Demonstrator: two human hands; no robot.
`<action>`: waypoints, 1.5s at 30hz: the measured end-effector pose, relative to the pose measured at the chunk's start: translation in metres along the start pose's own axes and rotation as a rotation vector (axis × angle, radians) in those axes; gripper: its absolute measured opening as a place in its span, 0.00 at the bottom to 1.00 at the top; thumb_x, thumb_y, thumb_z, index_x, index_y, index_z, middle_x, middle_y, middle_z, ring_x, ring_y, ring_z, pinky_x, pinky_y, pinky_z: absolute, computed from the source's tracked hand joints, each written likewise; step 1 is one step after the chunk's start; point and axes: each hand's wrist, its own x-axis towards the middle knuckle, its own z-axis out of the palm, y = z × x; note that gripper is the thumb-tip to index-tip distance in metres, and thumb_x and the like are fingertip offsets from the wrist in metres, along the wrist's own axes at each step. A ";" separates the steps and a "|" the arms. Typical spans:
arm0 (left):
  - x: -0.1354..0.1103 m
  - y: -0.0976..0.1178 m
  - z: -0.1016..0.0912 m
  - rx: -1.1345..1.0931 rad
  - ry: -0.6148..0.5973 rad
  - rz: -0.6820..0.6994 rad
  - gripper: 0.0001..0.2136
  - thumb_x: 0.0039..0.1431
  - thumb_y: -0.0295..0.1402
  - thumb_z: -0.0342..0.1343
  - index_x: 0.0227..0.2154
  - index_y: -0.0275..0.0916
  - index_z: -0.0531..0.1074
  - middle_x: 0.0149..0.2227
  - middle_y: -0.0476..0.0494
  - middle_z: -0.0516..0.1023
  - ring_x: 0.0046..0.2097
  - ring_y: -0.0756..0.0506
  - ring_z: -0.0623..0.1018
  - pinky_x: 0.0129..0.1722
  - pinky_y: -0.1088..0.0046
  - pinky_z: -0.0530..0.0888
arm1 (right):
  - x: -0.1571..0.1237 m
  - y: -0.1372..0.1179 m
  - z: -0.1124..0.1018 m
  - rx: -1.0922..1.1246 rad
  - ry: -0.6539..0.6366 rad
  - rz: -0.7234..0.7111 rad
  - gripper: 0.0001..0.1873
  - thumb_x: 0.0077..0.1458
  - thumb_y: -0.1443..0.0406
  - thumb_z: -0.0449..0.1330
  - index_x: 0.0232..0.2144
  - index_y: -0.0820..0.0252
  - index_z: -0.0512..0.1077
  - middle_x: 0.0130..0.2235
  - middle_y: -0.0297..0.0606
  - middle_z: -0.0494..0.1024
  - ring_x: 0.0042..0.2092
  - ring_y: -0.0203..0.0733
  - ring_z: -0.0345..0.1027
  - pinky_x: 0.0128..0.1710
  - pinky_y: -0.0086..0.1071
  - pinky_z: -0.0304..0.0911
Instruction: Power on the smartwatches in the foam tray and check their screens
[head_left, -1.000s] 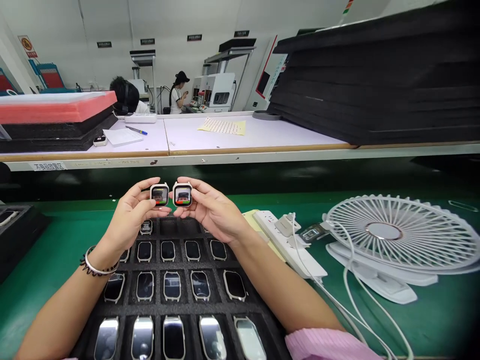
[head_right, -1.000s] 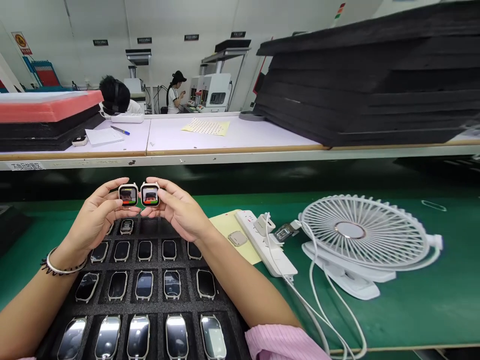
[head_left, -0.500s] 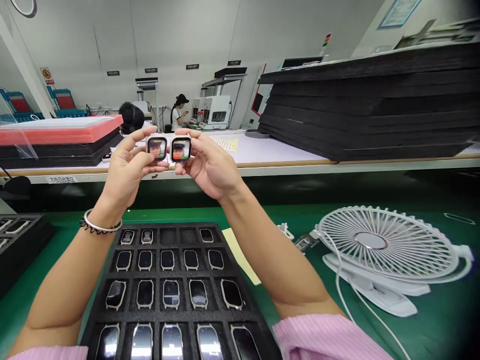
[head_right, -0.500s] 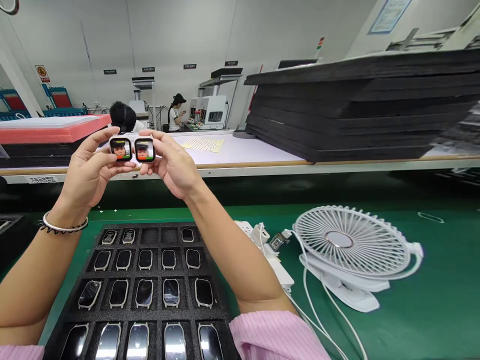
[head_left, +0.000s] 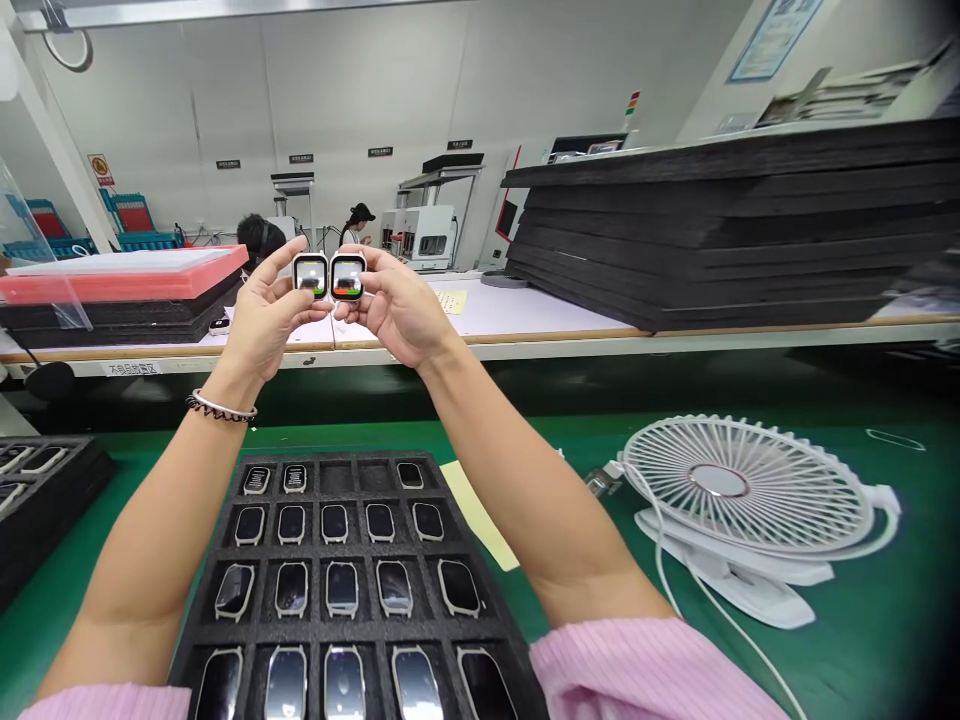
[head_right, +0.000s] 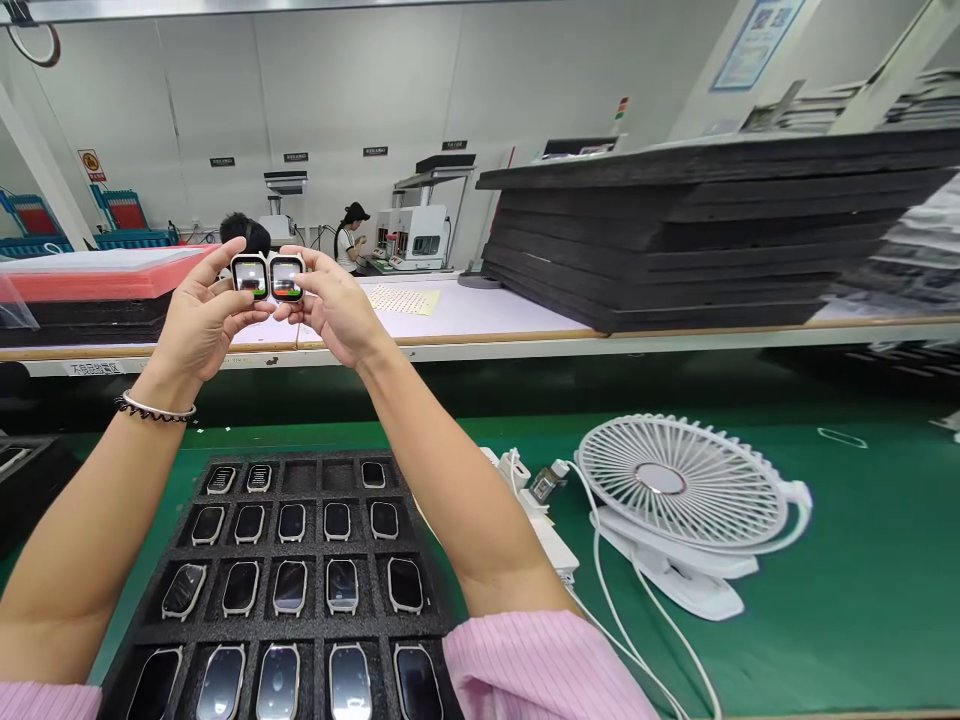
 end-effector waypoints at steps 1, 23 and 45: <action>0.001 0.000 0.000 0.000 0.000 0.003 0.30 0.46 0.24 0.61 0.56 0.45 0.69 0.32 0.52 0.76 0.32 0.49 0.80 0.40 0.70 0.78 | 0.002 0.000 0.000 -0.005 -0.004 -0.007 0.19 0.54 0.67 0.55 0.50 0.58 0.63 0.35 0.34 0.72 0.30 0.36 0.69 0.35 0.35 0.66; -0.090 -0.022 -0.005 0.028 -0.053 -0.116 0.28 0.47 0.27 0.68 0.52 0.41 0.69 0.35 0.50 0.77 0.30 0.51 0.80 0.34 0.76 0.80 | -0.092 0.028 0.006 0.062 -0.095 0.146 0.29 0.47 0.72 0.61 0.52 0.57 0.63 0.37 0.32 0.75 0.33 0.35 0.74 0.36 0.31 0.69; -0.172 -0.092 -0.022 0.094 0.061 -0.521 0.19 0.50 0.31 0.64 0.45 0.38 0.68 0.41 0.46 0.77 0.28 0.51 0.81 0.31 0.75 0.80 | -0.166 0.124 0.007 0.291 0.058 0.509 0.21 0.51 0.67 0.66 0.47 0.57 0.68 0.35 0.30 0.78 0.32 0.35 0.77 0.34 0.28 0.70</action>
